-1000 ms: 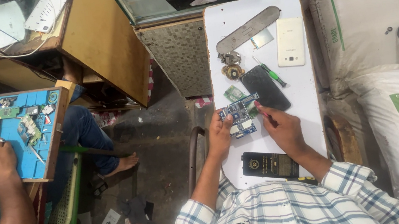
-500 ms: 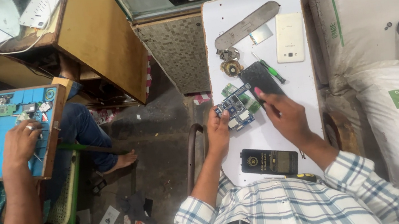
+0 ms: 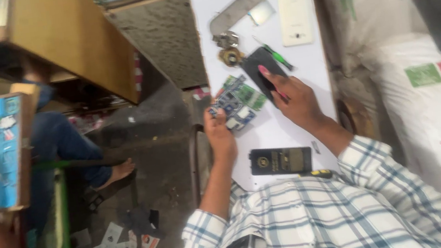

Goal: The person holds a disassembled smartphone mainboard on a white work board and uses a pink pry tool to work along the board's edges and connectors, repositioning the board and nearby phone parts as they work. Other phones, a screwdriver, and a battery pack rest on the board around them.

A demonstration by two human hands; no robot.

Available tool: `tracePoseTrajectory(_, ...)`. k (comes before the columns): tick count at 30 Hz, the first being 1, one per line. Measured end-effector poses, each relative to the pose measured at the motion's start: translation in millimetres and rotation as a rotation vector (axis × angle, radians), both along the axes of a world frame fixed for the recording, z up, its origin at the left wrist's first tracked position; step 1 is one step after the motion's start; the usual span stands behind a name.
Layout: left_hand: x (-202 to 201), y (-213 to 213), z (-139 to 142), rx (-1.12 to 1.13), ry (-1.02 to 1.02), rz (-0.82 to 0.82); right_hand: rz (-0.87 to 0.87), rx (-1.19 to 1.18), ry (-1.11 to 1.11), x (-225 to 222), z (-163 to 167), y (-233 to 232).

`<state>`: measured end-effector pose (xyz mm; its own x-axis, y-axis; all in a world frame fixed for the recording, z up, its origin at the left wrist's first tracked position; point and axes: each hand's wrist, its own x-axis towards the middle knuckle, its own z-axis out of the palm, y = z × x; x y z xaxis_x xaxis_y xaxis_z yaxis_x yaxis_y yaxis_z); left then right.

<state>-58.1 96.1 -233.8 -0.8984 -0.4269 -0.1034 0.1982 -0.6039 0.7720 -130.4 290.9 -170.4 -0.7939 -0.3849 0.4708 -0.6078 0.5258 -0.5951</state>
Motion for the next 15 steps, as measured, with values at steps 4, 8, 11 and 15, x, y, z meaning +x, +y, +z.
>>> tracePoseTrajectory(4,-6,-2,16,-0.049,-0.016,-0.068,-0.036,0.135,0.011,-1,2,-7)
tracePoseTrajectory(8,-8,-2,26,-0.107,0.046,-0.158,-0.064,0.168,0.020,1,2,-11)
tracePoseTrajectory(11,-12,-1,28,-0.127,0.004,-0.180,-0.083,0.187,0.057,1,2,-13)
tracePoseTrajectory(15,-18,-1,25,-0.133,0.016,-0.213,-0.104,0.161,0.044,2,5,-16)
